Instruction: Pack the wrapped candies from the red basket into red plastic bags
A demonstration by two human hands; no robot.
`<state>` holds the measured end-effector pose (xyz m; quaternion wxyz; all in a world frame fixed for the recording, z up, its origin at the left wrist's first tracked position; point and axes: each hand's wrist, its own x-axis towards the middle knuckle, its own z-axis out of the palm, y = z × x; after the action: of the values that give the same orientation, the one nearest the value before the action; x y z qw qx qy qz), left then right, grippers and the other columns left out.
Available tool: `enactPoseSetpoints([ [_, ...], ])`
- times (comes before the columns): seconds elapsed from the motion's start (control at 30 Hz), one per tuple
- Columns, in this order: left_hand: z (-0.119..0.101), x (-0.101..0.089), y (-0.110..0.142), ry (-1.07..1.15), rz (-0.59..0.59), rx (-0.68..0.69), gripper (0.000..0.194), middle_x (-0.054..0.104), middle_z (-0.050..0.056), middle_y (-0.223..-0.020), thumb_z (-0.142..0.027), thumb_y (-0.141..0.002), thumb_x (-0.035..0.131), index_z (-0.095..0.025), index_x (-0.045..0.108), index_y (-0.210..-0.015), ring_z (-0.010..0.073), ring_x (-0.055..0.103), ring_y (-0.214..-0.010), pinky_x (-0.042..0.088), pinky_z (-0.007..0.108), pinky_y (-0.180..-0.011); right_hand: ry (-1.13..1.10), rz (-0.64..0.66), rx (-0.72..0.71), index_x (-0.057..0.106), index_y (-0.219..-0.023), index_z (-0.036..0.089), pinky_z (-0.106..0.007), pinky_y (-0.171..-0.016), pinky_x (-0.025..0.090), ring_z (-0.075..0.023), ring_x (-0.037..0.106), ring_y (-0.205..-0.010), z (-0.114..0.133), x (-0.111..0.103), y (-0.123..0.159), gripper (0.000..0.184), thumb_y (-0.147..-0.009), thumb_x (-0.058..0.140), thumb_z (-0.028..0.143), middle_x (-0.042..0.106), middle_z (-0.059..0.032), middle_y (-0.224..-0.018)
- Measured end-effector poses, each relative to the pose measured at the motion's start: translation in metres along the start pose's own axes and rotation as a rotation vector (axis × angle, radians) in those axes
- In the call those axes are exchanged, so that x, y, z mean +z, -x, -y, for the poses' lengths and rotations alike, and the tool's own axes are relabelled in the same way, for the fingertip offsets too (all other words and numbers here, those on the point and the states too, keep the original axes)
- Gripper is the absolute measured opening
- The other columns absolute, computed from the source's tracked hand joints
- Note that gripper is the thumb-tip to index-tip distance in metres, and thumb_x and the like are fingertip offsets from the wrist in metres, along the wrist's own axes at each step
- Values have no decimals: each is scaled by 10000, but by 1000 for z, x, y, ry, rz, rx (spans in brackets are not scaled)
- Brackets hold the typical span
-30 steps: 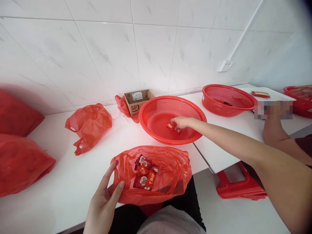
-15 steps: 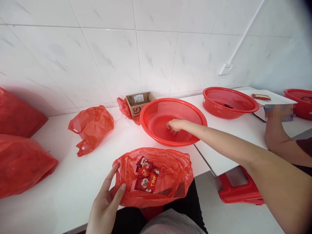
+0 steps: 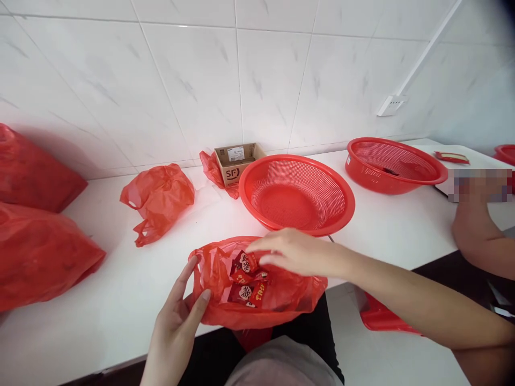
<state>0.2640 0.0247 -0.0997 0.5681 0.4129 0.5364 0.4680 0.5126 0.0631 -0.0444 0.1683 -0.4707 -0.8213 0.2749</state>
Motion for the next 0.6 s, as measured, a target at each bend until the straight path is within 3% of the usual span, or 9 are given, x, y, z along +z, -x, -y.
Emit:
enactPoseSetpoints([
  [0.1, 1, -6, 1, -15, -29, 3, 733, 563, 31, -1404, -419, -745, 742, -325, 463, -1416, 292, 602, -1178, 573, 301, -872, 127, -255, 128, 610, -1259, 263, -364, -883, 514, -212, 657, -1006, -23, -16, 14, 350, -922, 567, 346, 682, -58, -1175],
  [0.17, 3, -10, 2, -41, -54, 7, 703, 541, 17, -1427, -432, -744, 736, -334, 492, -1396, 301, 559, -1231, 562, 298, -894, 303, -315, 225, 614, -1259, 210, -427, -886, 517, -266, 650, -1038, -38, -12, 29, 374, -910, 581, 342, 673, -105, -1202],
  [0.23, 6, -14, 2, -77, -74, 1, 669, 538, 2, -1429, -451, -750, 722, -351, 514, -1378, 310, 540, -1252, 560, 299, -898, 426, -281, 253, 618, -1255, 157, -472, -885, 516, -298, 647, -1054, -45, 12, 45, 354, -944, 518, 293, 679, -142, -1189],
  [0.37, 10, -17, -2, -76, -74, -6, 723, 529, 1, -1436, -463, -706, 754, -386, 501, -1378, 318, 585, -1192, 587, 310, -837, 496, -401, 258, 585, -1291, 168, -453, -892, 516, -270, 640, -1071, -37, 79, 67, 353, -967, 483, 264, 667, -115, -1225],
  [0.43, 10, -15, -4, -43, -88, 11, 794, 558, 29, -1398, -448, -688, 773, -393, 449, -1410, 320, 607, -1155, 597, 324, -800, 503, -438, 270, 594, -1275, 188, -437, -867, 518, -265, 642, -1067, -31, 92, 67, 340, -957, 513, 277, 673, -101, -1219],
  [0.5, 10, -13, -7, -32, -102, 26, 832, 617, 53, -1299, -440, -700, 768, -387, 395, -1441, 309, 631, -1107, 595, 335, -787, 509, -470, 286, 596, -1266, 183, -422, -819, 520, -257, 662, -1011, -32, 84, 62, 333, -964, 503, 286, 694, -103, -1173],
  [0.6, 11, -11, -13, -24, -86, 38, 800, 663, 55, -1178, -430, -707, 768, -345, 428, -1427, 269, 647, -1055, 573, 314, -805, 533, -524, 309, 611, -1242, 182, -428, -765, 507, -249, 685, -886, -52, 50, 47, 317, -979, 474, 293, 729, -94, -1070],
])
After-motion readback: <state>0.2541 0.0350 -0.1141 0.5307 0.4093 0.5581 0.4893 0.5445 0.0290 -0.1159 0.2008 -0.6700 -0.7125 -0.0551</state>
